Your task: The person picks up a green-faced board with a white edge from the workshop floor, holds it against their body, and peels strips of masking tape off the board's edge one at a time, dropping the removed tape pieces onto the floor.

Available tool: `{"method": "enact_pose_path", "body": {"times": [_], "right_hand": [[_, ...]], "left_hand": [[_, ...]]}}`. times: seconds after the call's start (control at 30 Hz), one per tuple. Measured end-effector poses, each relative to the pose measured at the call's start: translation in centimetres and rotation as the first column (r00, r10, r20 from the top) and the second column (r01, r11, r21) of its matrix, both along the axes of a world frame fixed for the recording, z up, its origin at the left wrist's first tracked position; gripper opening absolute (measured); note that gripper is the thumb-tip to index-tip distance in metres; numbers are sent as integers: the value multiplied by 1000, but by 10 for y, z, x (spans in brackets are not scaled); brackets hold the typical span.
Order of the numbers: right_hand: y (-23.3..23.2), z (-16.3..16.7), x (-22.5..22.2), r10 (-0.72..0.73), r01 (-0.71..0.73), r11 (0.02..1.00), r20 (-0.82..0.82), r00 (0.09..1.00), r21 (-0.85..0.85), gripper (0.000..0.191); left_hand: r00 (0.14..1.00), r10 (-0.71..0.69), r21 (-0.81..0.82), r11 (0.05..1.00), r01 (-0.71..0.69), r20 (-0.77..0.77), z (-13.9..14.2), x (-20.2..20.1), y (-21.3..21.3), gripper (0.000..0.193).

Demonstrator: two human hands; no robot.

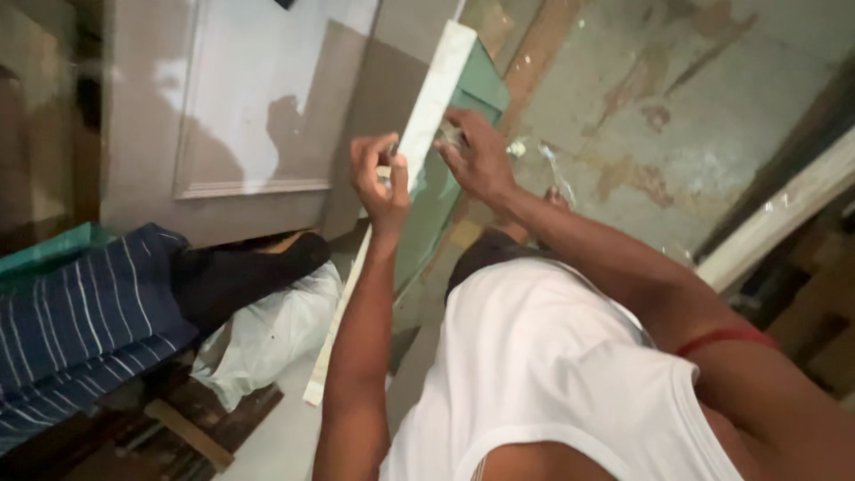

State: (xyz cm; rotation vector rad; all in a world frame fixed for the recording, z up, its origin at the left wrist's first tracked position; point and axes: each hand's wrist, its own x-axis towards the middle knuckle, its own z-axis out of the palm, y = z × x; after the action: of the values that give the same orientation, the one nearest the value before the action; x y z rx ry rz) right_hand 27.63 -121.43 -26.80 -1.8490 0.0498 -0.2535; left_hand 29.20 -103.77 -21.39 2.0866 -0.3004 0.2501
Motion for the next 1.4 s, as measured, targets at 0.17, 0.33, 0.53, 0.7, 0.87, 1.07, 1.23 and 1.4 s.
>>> {"method": "enact_pose_path", "body": {"times": [0.17, 0.33, 0.53, 0.7, 0.87, 1.07, 1.23, 1.4], "right_hand": [[-17, 3, 16, 123, -102, 967, 79, 989, -232, 39], [-26, 15, 41, 328, -240, 748, 32, 944, -619, 28], [-24, 27, 48, 386, -196, 743, 169, 907, -640, 19], [-11, 18, 49, 355, -155, 724, 171, 919, -673, 16], [8, 18, 41, 52, 39, 916, 216, 975, -398, 18], [7, 27, 39, 112, 55, 903, 357, 927, -427, 12], [16, 13, 32, -1, 157, 913, 385, 923, -376, 15], [29, -12, 10, -171, 206, 968, 224, 959, -144, 17]], "left_hand": [[997, -29, -38, 999, 27, -68, -4, 4, 2, 26], [999, -40, -38, 999, 39, -37, -7, 8, 4, 24], [999, -22, 15, 1000, 22, -30, -7, 13, 6, 25], [995, -20, -55, 998, 15, -93, -7, 21, 18, 24], [995, -17, -146, 989, 2, -100, -6, 32, 26, 21], [991, -30, -140, 990, 11, -131, -14, 29, 26, 20], [987, -84, -223, 973, 53, -135, -24, 30, 24, 21], [974, -46, -230, 973, -6, -221, -27, 28, 23, 19]]}}
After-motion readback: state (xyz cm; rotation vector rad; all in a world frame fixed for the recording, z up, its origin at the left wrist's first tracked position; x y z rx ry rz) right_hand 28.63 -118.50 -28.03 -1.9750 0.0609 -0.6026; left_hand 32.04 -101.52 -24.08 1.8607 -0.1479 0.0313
